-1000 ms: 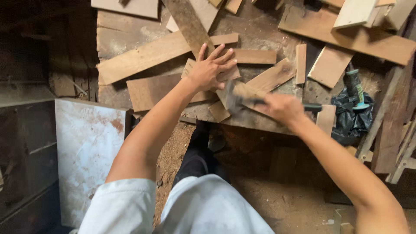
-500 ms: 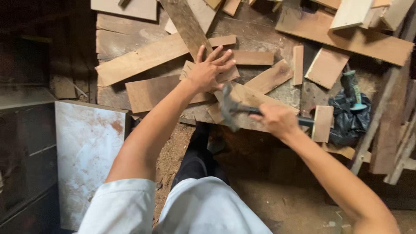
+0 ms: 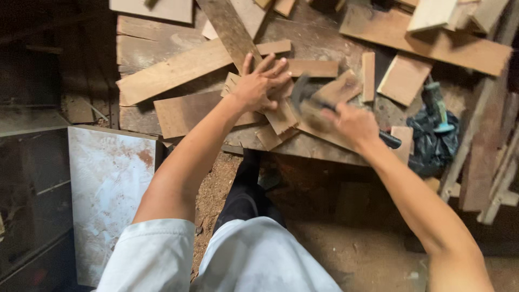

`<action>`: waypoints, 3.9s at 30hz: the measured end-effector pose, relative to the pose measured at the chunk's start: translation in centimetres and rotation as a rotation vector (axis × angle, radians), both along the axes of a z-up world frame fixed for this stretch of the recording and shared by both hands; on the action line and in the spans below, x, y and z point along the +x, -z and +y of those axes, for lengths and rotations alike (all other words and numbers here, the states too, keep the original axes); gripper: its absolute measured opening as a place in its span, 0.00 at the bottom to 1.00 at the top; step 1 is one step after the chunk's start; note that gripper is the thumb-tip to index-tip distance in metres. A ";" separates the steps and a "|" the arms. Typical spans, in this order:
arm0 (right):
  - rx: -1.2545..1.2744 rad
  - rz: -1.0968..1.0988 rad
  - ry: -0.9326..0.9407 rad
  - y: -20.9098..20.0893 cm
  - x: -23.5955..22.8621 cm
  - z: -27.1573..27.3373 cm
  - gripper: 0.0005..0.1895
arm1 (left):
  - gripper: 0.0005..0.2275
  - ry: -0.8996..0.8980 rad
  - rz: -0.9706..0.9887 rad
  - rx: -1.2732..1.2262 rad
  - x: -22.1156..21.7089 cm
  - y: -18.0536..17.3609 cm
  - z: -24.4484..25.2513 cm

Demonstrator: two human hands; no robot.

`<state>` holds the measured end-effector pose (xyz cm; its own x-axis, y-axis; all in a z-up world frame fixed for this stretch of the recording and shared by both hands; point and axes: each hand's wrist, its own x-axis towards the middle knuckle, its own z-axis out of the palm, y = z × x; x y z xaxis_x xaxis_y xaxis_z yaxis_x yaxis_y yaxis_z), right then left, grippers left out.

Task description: The person repeatedly strikes small wooden pieces with a hammer on a cluttered workbench. They pick up and reposition pieces between strikes, occasionally moving other wood aside to access the work area.

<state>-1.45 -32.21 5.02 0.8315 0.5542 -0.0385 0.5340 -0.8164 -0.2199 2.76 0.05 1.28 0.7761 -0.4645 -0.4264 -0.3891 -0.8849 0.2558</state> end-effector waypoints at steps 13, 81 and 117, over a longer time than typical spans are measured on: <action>0.900 0.690 0.763 -2.8 -6.7 3.5 0.12 | 0.38 -0.267 -0.401 -0.293 -4.2 0.3 -3.2; 0.820 0.242 0.794 1.8 -15.4 9.5 0.20 | 0.39 -0.287 -0.414 -0.101 -7.0 -1.1 -3.4; 1.048 0.578 0.958 -1.2 -9.1 9.1 0.13 | 0.52 -0.510 -0.654 -0.218 -5.2 2.0 -2.6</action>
<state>-10.52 -23.09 6.18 0.8900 -0.1817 -0.4181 -0.4446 -0.1432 -0.8842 -2.43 -2.58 -0.77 0.9711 -0.0118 0.2385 -0.0861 -0.9489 0.3036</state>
